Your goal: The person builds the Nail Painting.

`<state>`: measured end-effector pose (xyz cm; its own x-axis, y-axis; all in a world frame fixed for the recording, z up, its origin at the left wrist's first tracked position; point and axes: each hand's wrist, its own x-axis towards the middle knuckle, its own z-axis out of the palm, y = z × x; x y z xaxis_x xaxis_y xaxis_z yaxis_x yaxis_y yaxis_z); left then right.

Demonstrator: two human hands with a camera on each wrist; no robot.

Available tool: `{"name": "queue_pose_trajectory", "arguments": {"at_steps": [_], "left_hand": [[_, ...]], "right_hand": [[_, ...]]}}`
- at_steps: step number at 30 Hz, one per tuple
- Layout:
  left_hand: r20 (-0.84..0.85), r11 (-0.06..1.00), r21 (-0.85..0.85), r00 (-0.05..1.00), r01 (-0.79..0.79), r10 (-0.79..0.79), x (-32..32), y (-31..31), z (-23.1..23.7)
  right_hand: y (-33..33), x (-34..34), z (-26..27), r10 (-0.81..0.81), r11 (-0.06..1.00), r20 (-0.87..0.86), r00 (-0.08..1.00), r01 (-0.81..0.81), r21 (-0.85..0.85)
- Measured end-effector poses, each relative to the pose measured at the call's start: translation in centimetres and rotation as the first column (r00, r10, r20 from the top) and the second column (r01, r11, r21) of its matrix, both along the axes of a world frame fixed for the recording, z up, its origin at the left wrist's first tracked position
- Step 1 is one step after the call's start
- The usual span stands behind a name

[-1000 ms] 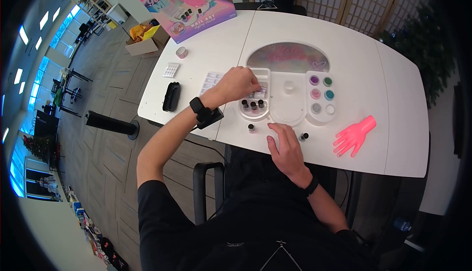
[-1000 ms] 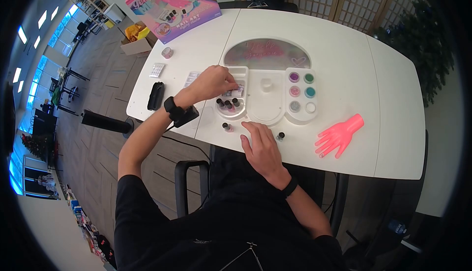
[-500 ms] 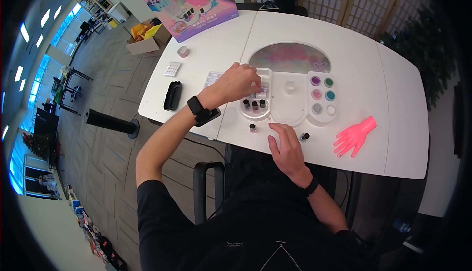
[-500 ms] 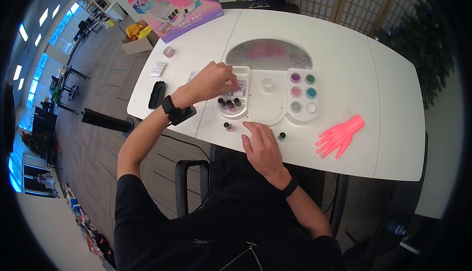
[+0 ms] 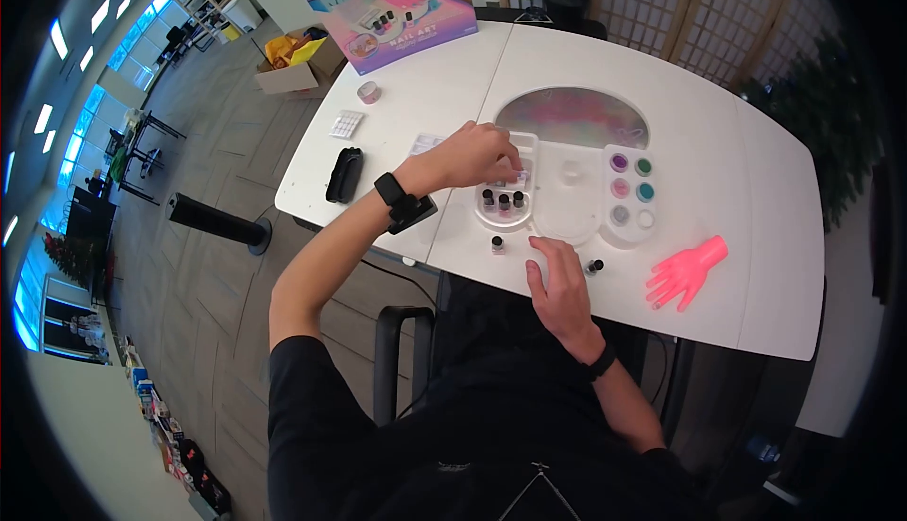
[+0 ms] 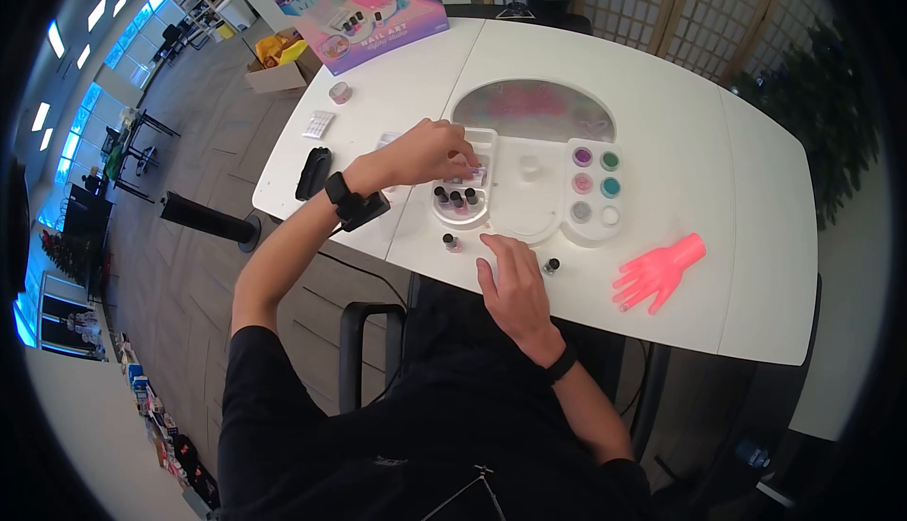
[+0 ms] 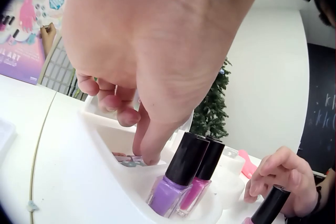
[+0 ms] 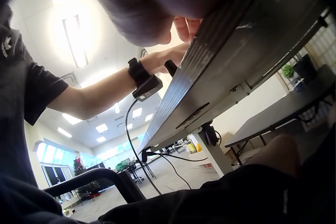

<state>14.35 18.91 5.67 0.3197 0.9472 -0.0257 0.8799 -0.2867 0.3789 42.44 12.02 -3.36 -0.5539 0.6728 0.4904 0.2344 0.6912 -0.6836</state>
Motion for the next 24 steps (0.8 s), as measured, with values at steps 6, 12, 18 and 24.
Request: {"name": "queue_pose_trajectory", "arguments": {"at_steps": [6, 12, 18, 24], "left_hand": [[0.2, 0.955, 0.125, 0.949, -0.271, 0.243, -5.1, -3.2, 2.2], [0.09, 0.918, 0.035, 0.916, -0.395, 0.391, -8.8, -9.5, 0.6], [-0.005, 0.928, -0.066, 0.93, -0.367, 0.367, -7.4, -14.1, -1.2], [-0.049, 0.914, -0.002, 0.913, -0.406, 0.406, -6.6, -14.4, -2.0]], "right_hand": [[0.1, -0.2, 0.4, -0.009, 1.0, 0.024, 1.0, 0.008, 0.021], [0.0, -0.2, 0.3, -0.022, 0.998, 0.016, 1.0, 0.021, 0.063], [-0.1, -0.2, 0.6, 0.003, 0.999, 0.017, 1.0, -0.004, 0.047], [-0.1, -0.2, 0.6, 0.008, 0.998, 0.017, 1.0, -0.009, 0.058]]}}
